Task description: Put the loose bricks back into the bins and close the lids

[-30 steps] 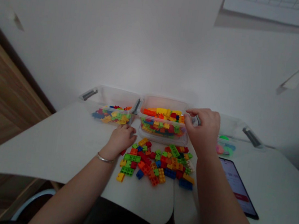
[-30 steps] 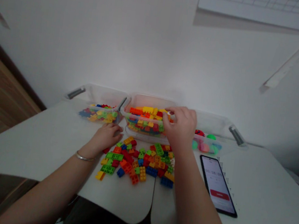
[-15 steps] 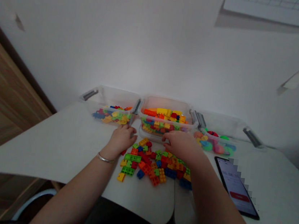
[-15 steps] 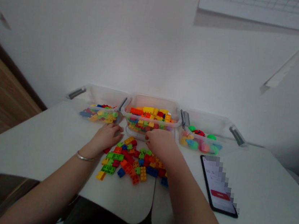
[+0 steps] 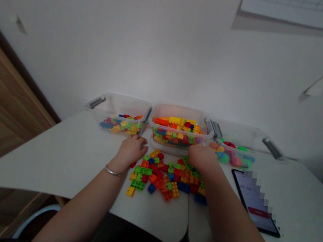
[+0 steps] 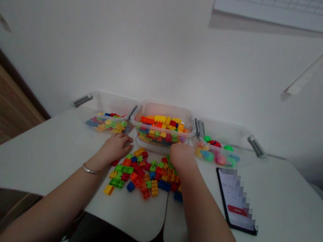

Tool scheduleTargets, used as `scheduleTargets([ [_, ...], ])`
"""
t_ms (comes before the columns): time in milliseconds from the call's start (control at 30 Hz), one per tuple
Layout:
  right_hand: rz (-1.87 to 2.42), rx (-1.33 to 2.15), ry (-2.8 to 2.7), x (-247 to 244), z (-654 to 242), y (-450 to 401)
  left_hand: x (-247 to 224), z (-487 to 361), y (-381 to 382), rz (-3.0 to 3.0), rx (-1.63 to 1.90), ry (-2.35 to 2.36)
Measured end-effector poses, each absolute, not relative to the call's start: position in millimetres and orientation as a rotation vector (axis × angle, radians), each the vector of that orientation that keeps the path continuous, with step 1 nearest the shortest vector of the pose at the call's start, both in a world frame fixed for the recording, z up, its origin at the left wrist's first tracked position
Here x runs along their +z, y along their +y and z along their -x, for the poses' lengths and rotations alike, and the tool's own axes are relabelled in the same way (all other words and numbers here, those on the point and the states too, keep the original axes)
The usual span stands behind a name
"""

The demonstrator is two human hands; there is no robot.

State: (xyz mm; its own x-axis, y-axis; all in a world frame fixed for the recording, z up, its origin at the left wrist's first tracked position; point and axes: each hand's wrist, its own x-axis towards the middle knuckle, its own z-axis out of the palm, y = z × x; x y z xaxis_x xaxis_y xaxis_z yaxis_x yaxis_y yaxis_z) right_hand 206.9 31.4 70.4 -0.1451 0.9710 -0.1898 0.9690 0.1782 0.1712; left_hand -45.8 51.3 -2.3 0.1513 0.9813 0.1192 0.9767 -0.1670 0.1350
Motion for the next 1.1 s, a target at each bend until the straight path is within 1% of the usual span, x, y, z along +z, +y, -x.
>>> scheduleTargets([
  [567,-1.861,0.017,2.264,67.6,-198.8,33.2,-5.9,46.7,53.3,-2.364,0.288,2.023],
  [800,-1.784,0.052,2.305,71.3,-195.2,29.0,-4.0,45.6,52.2,-2.361,0.294,2.019],
  [933,-1.707,0.123,2.486,88.0,-200.5,19.9,-3.2,44.9,51.7,-2.359,0.281,2.034],
  [1100,-1.663,0.292,2.998,107.8,-214.7,8.6,-4.4,45.7,53.3,-2.365,0.274,2.021],
])
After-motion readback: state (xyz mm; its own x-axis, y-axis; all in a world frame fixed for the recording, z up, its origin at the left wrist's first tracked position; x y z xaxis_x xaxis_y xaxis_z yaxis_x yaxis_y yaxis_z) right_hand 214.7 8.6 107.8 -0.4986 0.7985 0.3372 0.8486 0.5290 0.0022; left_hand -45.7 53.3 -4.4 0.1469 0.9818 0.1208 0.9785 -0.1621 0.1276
